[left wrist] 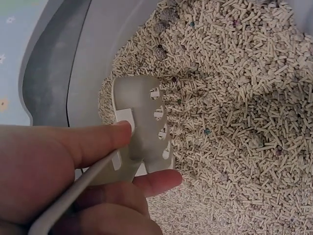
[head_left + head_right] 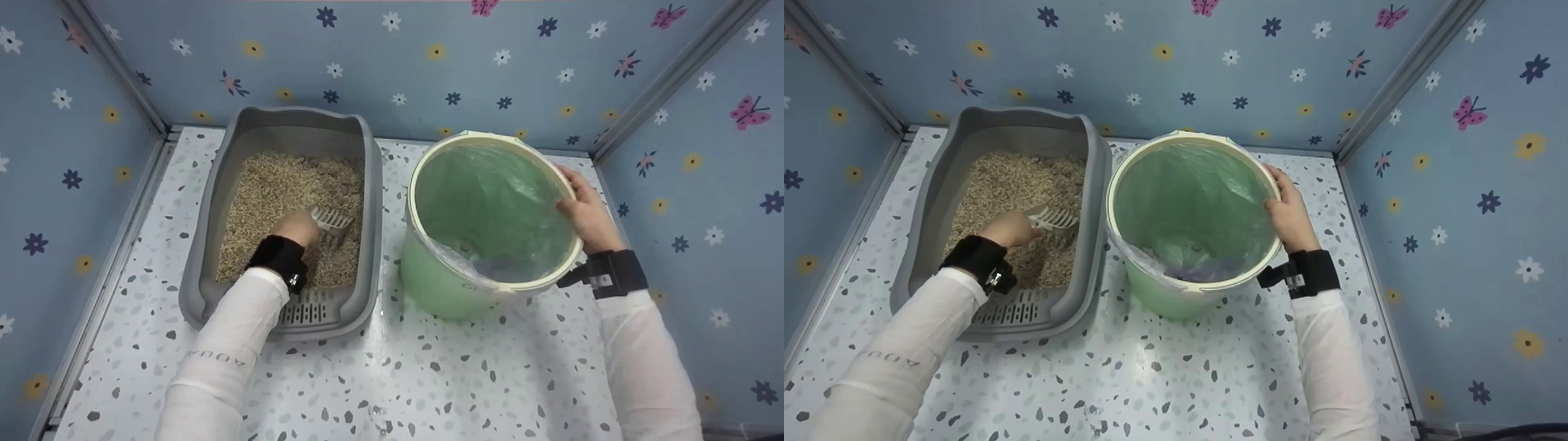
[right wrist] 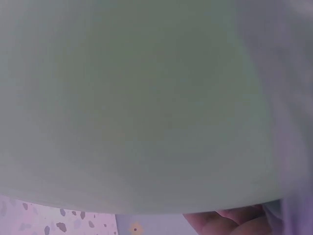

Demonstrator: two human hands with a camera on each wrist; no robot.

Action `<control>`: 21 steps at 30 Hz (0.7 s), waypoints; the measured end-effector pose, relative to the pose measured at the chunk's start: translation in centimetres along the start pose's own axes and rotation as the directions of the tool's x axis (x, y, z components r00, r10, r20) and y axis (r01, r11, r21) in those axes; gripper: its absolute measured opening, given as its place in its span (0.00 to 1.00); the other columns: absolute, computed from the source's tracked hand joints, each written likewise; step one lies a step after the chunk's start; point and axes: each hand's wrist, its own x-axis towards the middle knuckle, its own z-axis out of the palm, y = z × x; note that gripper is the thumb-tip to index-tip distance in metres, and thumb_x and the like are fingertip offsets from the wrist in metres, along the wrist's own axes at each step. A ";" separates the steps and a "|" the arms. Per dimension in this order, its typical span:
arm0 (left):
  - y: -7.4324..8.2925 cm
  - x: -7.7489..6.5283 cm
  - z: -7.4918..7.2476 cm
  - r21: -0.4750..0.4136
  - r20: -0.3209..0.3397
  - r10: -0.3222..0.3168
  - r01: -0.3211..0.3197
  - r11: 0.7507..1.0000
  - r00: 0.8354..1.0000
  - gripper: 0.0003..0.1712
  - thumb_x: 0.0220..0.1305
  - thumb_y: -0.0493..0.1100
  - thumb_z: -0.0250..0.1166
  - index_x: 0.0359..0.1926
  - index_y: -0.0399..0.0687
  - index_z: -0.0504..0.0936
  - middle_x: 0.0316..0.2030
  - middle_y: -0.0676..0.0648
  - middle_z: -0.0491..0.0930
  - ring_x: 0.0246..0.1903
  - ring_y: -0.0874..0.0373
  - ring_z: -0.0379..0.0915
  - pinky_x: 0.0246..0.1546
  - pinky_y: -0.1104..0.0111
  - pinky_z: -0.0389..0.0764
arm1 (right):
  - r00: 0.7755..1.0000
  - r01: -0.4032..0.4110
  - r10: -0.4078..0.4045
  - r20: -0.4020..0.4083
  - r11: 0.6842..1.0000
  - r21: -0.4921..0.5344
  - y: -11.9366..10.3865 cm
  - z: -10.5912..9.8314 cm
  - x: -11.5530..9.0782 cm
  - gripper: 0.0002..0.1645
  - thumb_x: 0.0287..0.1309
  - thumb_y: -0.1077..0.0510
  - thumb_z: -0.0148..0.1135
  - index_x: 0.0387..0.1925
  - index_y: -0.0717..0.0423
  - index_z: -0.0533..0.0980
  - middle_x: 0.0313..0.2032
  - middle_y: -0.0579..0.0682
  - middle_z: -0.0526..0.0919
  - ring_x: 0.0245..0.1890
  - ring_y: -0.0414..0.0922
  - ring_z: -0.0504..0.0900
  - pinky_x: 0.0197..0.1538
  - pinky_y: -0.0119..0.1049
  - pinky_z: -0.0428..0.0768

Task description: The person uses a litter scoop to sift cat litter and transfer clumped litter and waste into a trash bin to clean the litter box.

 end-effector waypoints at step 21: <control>1.6 2.9 1.5 -0.194 -0.055 -0.075 0.063 0.979 0.996 0.26 0.65 0.37 0.49 0.65 0.37 0.66 0.57 0.33 0.73 0.45 0.42 0.74 0.44 0.56 0.75 | 1.000 0.002 -0.002 0.004 1.000 0.017 0.1 -0.1 0.1 0.39 0.59 0.76 0.37 0.72 0.56 0.50 0.69 0.62 0.54 0.61 0.52 0.65 0.54 0.30 0.76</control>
